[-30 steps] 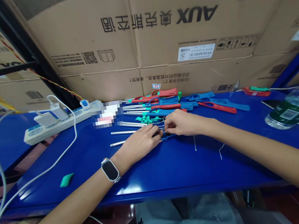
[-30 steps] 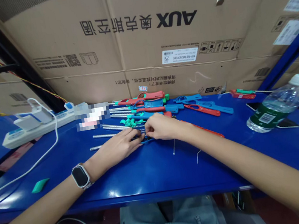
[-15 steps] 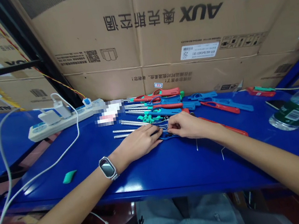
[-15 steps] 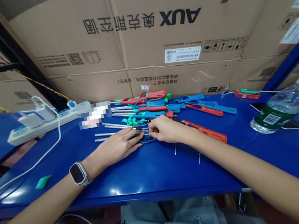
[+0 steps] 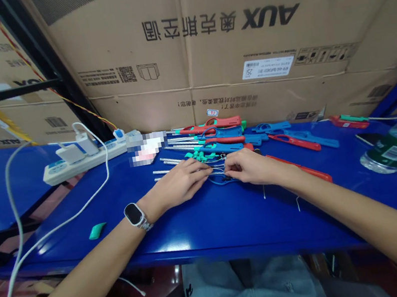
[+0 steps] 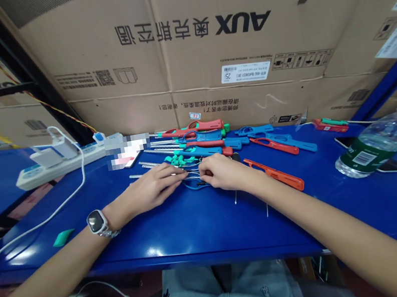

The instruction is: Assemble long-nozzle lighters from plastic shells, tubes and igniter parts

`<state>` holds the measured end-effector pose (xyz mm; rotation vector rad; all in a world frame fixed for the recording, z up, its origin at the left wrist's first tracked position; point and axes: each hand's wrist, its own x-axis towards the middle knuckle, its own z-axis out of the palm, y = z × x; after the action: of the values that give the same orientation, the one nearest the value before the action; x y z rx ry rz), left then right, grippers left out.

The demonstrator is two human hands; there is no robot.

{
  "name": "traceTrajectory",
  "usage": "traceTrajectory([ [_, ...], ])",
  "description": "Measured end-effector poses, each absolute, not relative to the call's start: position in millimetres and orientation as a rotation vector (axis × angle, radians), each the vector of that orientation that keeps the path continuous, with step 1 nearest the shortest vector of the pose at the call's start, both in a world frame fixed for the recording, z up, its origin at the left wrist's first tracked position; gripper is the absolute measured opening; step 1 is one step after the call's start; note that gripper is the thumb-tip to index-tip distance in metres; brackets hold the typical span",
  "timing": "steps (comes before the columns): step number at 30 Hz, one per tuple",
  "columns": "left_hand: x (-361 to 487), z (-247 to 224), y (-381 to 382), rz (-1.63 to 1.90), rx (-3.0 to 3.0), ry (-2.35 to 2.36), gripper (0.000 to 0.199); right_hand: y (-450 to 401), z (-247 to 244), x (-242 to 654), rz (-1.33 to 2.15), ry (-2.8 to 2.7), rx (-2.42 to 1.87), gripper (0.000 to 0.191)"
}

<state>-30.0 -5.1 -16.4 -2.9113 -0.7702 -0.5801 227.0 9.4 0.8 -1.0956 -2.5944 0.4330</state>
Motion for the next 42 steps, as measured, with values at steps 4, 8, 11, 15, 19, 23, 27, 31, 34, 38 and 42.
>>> traceTrajectory([
  [4,-38.3,-6.3,-2.0,-0.764,-2.886,-0.834,0.027,9.3,-2.0,227.6,0.429,-2.575,-1.120,0.019],
  [8,-40.6,0.0,1.3,-0.850,-2.879,-0.900,0.027,8.3,-2.1,227.3,0.428,-2.534,-1.156,0.015],
  [11,-37.0,3.8,7.5,-0.843,-2.847,-0.931,0.024,6.9,0.3,228.2,0.437,-2.500,-1.155,0.014],
  [15,-23.7,12.4,20.8,-0.752,-2.820,-0.945,0.024,6.4,6.7,234.0,0.507,-2.364,-1.185,0.017],
  [19,-6.4,20.2,42.7,-0.725,-2.786,-1.006,0.022,18.1,12.3,243.6,0.376,-2.225,-1.205,0.019],
  [23,5.7,22.5,73.9,-0.678,-2.633,-1.196,0.023,48.0,17.4,247.0,0.045,-2.187,-1.220,0.018],
  [27,12.0,20.0,101.1,-0.653,-2.610,-1.329,0.023,79.2,23.4,239.4,-0.138,-2.280,-1.395,0.031],
  [31,16.1,15.7,113.0,-0.684,-2.648,-1.324,0.012,95.4,23.7,231.5,-0.120,-2.327,-1.454,0.014],
  [34,17.1,16.2,111.6,-0.712,-2.657,-1.308,0.010,96.1,21.1,231.9,-0.083,-2.306,-1.407,0.006],
  [38,12.8,24.5,92.7,-0.853,-2.699,-1.213,0.008,77.9,23.0,240.8,-0.127,-2.271,-1.233,0.007],
  [42,4.8,32.1,56.5,-1.065,-2.876,-0.961,0.002,40.0,30.8,251.9,-0.064,-2.296,-1.049,0.010],
])
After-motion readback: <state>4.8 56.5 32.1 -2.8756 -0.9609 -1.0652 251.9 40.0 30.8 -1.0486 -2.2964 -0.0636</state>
